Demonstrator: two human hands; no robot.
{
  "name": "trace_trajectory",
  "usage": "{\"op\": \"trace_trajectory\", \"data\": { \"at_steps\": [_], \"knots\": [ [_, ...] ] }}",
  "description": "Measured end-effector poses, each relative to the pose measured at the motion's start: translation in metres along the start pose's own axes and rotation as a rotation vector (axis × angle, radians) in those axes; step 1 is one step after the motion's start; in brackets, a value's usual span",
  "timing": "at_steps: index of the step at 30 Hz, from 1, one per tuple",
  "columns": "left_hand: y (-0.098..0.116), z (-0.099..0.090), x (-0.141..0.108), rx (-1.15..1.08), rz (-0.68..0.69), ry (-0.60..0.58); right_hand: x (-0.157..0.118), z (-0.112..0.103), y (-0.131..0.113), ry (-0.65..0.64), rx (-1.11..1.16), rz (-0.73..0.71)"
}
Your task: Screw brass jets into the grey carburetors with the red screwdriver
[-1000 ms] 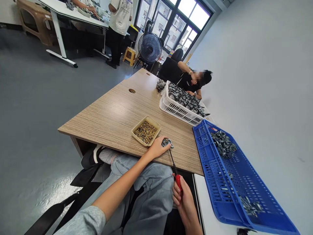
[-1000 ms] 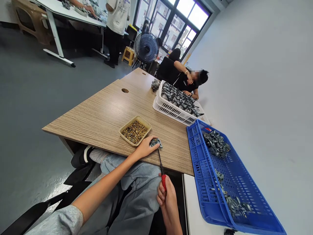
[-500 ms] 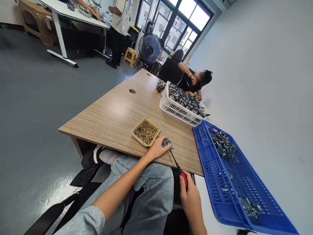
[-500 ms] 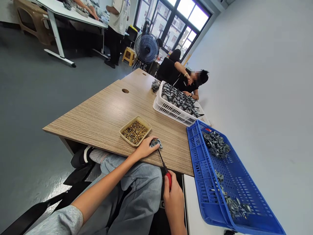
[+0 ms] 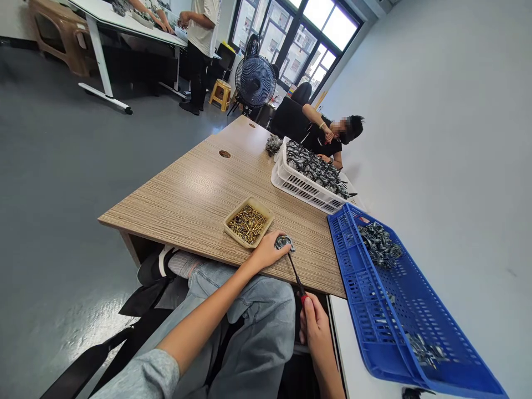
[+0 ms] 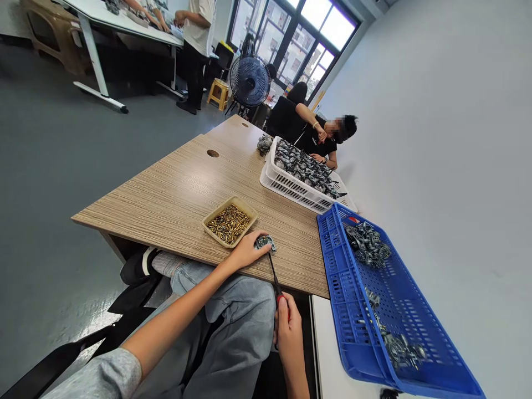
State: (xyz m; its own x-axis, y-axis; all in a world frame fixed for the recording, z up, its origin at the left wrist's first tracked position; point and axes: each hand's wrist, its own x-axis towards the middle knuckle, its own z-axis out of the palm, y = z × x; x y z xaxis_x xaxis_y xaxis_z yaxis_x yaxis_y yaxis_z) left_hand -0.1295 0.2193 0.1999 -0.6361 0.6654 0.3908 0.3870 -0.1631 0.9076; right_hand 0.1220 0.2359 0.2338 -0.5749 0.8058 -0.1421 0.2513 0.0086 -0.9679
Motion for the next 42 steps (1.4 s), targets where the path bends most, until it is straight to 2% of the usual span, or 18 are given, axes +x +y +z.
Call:
{"op": "trace_trajectory", "data": {
  "at_steps": [4, 7, 15, 20, 25, 31, 42],
  "knots": [
    [0.001, -0.001, 0.000, 0.001, -0.003, -0.009, -0.004, 0.011, -0.003, -0.047, 0.168, 0.173],
    [0.002, -0.002, 0.000, 0.005, 0.000, -0.014, -0.008, 0.016, -0.005, -0.033, 0.263, 0.224],
    [0.001, -0.002, 0.000, 0.011, 0.003, -0.010, -0.006, 0.007, 0.015, 0.038, 0.169, 0.114],
    [0.001, -0.001, 0.001, 0.012, -0.001, -0.009, -0.007, 0.006, 0.011, 0.118, -0.033, 0.026],
    [0.001, -0.001, 0.000, -0.002, -0.003, -0.007, -0.008, 0.006, 0.009, 0.134, -0.099, -0.010],
    [0.001, -0.001, 0.000, -0.014, -0.008, -0.004, -0.007, 0.007, 0.010, 0.101, -0.051, 0.043],
    [0.000, -0.001, 0.001, -0.017, 0.006, -0.002, -0.008, 0.016, 0.006, 0.003, 0.250, 0.204]
  ]
}}
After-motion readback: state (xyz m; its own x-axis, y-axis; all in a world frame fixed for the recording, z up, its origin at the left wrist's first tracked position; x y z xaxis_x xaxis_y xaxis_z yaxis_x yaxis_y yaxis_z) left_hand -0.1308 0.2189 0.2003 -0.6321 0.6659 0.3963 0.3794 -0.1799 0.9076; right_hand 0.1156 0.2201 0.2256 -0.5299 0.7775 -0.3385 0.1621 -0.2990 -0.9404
